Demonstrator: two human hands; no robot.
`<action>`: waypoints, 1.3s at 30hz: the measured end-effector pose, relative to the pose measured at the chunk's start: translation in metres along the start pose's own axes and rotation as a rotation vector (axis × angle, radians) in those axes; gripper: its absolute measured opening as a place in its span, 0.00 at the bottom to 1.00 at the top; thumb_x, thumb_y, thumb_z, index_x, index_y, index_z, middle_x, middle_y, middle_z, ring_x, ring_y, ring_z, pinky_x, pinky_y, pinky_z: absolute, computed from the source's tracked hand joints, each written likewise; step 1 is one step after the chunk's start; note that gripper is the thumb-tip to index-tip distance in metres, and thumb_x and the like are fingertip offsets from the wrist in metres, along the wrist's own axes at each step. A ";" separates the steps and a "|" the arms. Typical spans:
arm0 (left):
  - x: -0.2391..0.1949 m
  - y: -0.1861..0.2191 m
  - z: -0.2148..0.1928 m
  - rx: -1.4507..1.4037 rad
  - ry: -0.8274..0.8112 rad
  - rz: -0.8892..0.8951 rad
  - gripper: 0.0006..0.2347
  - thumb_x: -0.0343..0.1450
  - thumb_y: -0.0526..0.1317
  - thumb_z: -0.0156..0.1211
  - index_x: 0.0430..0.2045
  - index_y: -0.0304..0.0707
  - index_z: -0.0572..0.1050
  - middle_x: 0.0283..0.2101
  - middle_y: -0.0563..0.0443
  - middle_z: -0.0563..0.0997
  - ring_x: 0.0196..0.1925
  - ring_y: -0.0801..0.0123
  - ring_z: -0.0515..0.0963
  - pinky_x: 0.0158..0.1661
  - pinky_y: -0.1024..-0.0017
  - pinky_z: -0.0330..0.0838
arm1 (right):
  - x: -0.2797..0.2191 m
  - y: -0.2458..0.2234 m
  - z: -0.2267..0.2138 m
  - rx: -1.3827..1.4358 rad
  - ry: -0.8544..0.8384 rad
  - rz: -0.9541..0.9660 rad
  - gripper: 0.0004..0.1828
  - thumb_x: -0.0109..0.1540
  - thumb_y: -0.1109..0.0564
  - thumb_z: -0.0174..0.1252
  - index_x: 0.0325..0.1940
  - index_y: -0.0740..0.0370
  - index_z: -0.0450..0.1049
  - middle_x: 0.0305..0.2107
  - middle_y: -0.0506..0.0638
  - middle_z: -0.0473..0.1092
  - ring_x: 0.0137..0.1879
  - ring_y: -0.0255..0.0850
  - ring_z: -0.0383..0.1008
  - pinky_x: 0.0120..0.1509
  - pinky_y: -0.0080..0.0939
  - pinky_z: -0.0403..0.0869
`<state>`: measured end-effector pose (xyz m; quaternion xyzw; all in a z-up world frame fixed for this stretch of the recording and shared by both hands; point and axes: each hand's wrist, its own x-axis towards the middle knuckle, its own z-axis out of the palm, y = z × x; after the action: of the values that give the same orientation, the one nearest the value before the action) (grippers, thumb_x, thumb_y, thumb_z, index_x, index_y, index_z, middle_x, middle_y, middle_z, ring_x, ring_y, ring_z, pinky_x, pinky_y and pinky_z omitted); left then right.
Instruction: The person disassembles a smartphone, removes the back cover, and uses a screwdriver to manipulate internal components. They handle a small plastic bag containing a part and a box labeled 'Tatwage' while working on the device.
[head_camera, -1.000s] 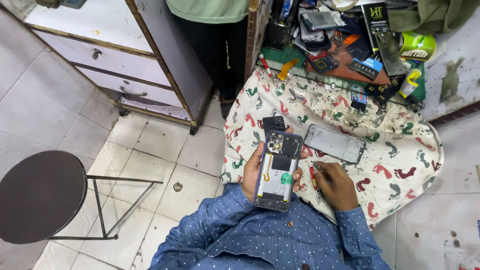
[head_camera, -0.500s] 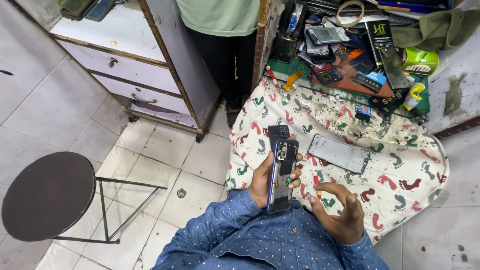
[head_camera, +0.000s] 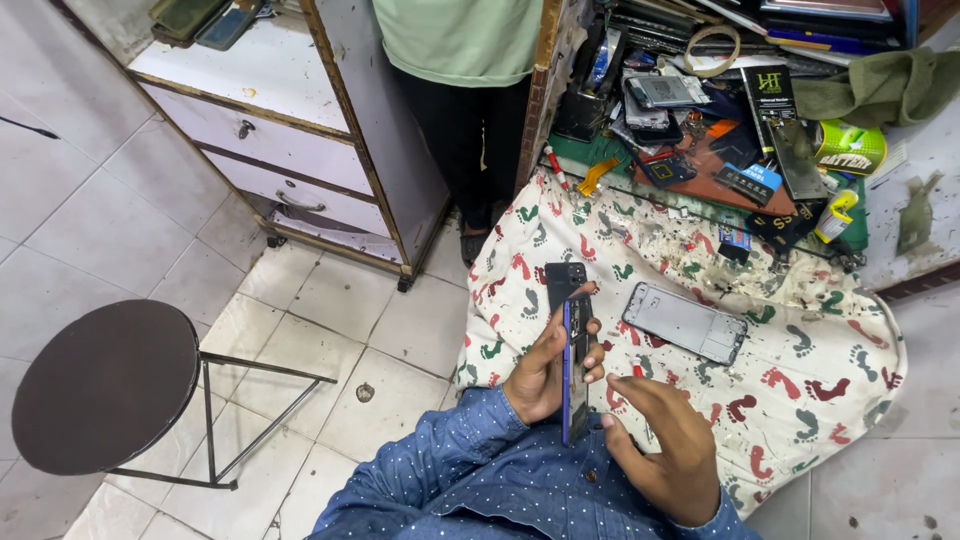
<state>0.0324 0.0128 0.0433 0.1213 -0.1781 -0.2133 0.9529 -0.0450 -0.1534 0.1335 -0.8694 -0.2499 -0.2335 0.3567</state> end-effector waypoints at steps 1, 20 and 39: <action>-0.001 -0.001 -0.002 0.057 0.024 0.010 0.38 0.74 0.49 0.65 0.78 0.50 0.47 0.51 0.56 0.68 0.43 0.72 0.71 0.42 0.73 0.69 | 0.000 -0.003 0.002 0.009 -0.020 0.041 0.25 0.54 0.60 0.68 0.55 0.59 0.74 0.42 0.56 0.77 0.45 0.47 0.81 0.48 0.41 0.76; -0.009 -0.031 -0.022 0.638 0.211 -0.041 0.39 0.70 0.50 0.68 0.72 0.40 0.50 0.58 0.51 0.68 0.62 0.71 0.67 0.62 0.70 0.64 | 0.006 0.021 0.018 0.115 -0.179 0.553 0.35 0.53 0.60 0.65 0.65 0.56 0.67 0.31 0.50 0.81 0.34 0.37 0.84 0.40 0.38 0.81; -0.008 -0.021 -0.005 0.833 0.305 0.041 0.37 0.69 0.54 0.69 0.68 0.41 0.54 0.55 0.50 0.67 0.61 0.70 0.68 0.61 0.70 0.65 | 0.045 0.021 0.010 -0.003 -0.376 0.575 0.30 0.53 0.59 0.63 0.59 0.57 0.65 0.17 0.52 0.76 0.22 0.43 0.80 0.29 0.42 0.74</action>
<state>0.0201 -0.0014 0.0297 0.5214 -0.1084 -0.0841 0.8422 0.0037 -0.1468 0.1428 -0.9327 -0.0557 0.0406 0.3541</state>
